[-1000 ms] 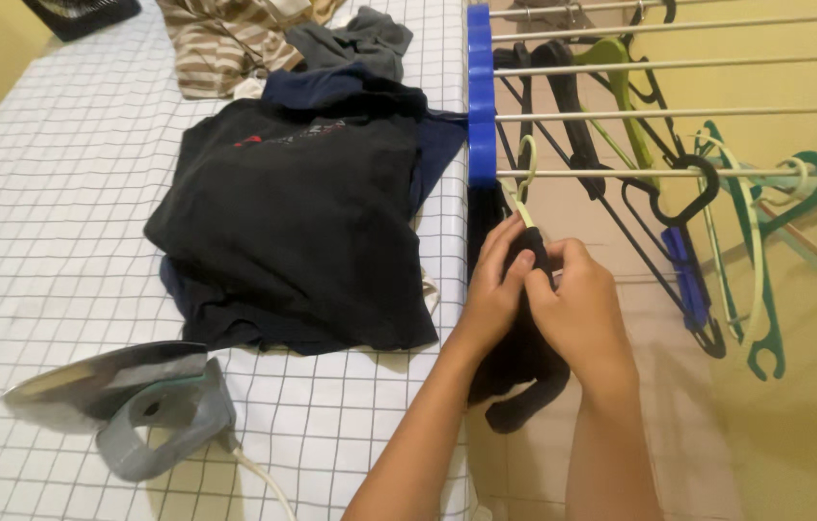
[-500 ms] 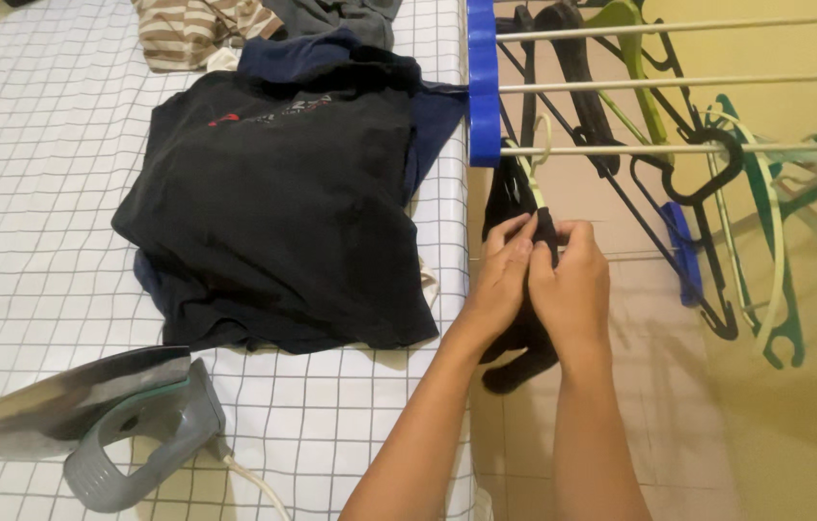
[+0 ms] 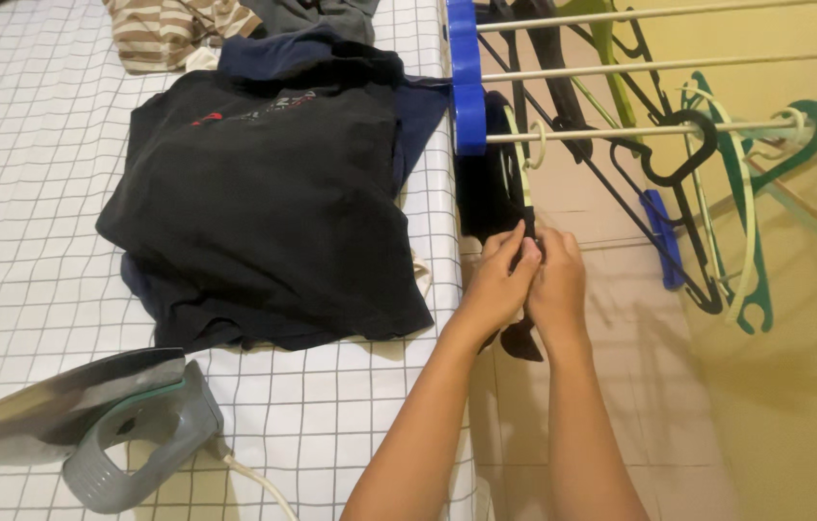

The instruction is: The person irons a black t-shirt on a checkered ironing board, then places it on a hanger and hangs it on a drying rack. The person then irons a second black t-shirt on the same board.

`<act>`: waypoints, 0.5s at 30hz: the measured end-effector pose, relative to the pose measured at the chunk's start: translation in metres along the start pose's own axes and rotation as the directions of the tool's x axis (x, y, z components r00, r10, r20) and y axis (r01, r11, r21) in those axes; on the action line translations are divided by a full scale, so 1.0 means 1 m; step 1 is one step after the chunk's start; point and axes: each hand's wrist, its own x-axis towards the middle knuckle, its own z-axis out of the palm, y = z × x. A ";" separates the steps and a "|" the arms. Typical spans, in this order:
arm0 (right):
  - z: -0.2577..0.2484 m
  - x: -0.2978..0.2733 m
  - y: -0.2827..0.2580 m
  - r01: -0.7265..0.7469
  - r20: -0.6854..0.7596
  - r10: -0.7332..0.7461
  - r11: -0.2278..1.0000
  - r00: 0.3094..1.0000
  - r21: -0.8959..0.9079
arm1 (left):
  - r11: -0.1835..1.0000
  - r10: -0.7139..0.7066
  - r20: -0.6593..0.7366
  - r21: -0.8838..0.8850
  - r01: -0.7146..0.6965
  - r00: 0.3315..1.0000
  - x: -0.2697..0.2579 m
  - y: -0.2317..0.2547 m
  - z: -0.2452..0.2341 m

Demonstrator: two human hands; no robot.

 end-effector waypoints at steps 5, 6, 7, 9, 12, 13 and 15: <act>0.000 0.009 -0.003 -0.110 -0.084 0.115 0.992 0.990 0.064 | 0.996 0.031 0.072 -0.087 -0.025 0.997 0.002 -0.004 -0.003; 0.000 0.012 -0.003 -0.093 -0.111 0.100 0.994 0.989 0.065 | 0.996 0.035 0.078 -0.089 -0.028 0.996 0.004 -0.006 -0.003; 0.001 0.014 -0.002 -0.108 -0.111 0.115 0.992 0.987 0.070 | 0.995 0.038 0.084 -0.090 -0.031 0.996 0.005 -0.007 -0.003; 0.001 0.016 0.001 -0.141 -0.108 0.149 0.987 0.983 0.076 | 0.988 0.018 0.077 -0.155 -0.006 0.997 0.003 -0.008 0.002; 0.003 0.017 0.004 -0.164 -0.050 0.169 0.983 0.984 0.081 | 0.992 0.034 0.065 -0.123 -0.026 0.997 0.002 -0.008 0.000; 0.004 0.016 0.005 -0.170 -0.041 0.174 0.982 0.984 0.083 | 0.995 0.049 0.063 -0.092 -0.043 0.997 0.002 -0.008 -0.001; 0.005 0.014 0.005 -0.178 -0.018 0.180 0.980 0.984 0.087 | 0.996 0.059 0.043 -0.066 -0.056 0.997 0.003 -0.004 0.000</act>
